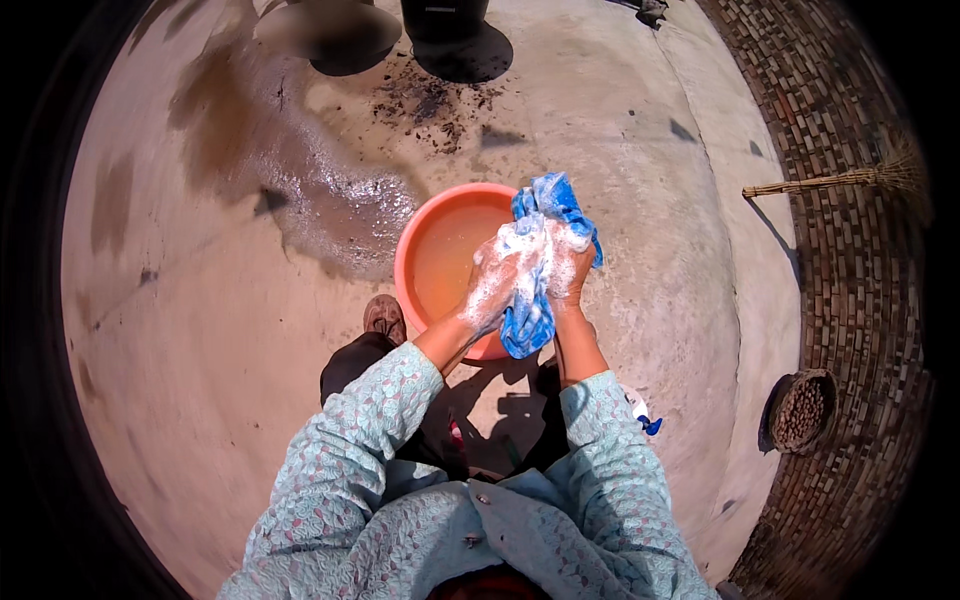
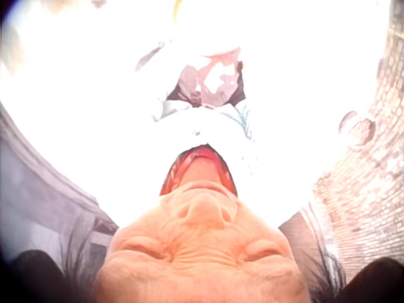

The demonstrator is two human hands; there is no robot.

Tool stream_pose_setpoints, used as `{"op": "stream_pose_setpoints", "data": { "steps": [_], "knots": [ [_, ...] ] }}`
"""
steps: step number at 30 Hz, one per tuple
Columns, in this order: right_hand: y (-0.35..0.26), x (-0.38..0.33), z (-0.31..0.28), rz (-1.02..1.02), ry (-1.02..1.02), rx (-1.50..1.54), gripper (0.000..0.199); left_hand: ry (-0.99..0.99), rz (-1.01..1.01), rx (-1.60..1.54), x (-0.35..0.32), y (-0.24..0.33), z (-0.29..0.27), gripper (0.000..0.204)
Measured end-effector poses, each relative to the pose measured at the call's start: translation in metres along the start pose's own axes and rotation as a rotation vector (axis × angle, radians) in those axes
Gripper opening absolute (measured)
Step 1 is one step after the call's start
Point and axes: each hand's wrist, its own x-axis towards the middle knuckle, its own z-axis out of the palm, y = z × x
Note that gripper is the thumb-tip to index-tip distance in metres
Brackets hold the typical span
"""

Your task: The person pours liquid detergent onto a blue cloth and then washes it by hand in a pink basin filled with water. The person scrubs and wrings the cloth repeatedly.

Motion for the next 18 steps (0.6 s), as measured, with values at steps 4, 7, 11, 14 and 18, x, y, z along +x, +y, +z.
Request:
{"op": "stream_pose_setpoints", "data": {
  "steps": [4, 7, 11, 14, 18],
  "knots": [
    [0.005, 0.002, 0.0, 0.353, -0.078, 0.629, 0.016, -0.012, 0.009, 0.097, 0.005, 0.007, -0.001, 0.031],
    [-0.038, -0.019, 0.02, 0.564, -0.127, 0.854, 0.029, 0.16, 0.147, 0.287, 0.015, 0.025, -0.015, 0.036],
    [-0.049, -0.028, 0.02, 0.553, -0.089, 0.846, 0.03, 0.008, 0.078, -0.11, 0.024, 0.033, -0.022, 0.065],
    [0.002, -0.003, -0.001, 0.435, -0.005, 0.604, 0.037, -0.125, -0.056, -0.045, 0.009, 0.035, -0.005, 0.059],
    [-0.033, 0.005, 0.019, 0.091, -0.07, 0.486, 0.041, -0.015, 0.03, 0.02, 0.006, 0.03, -0.007, 0.044]
  ]
}}
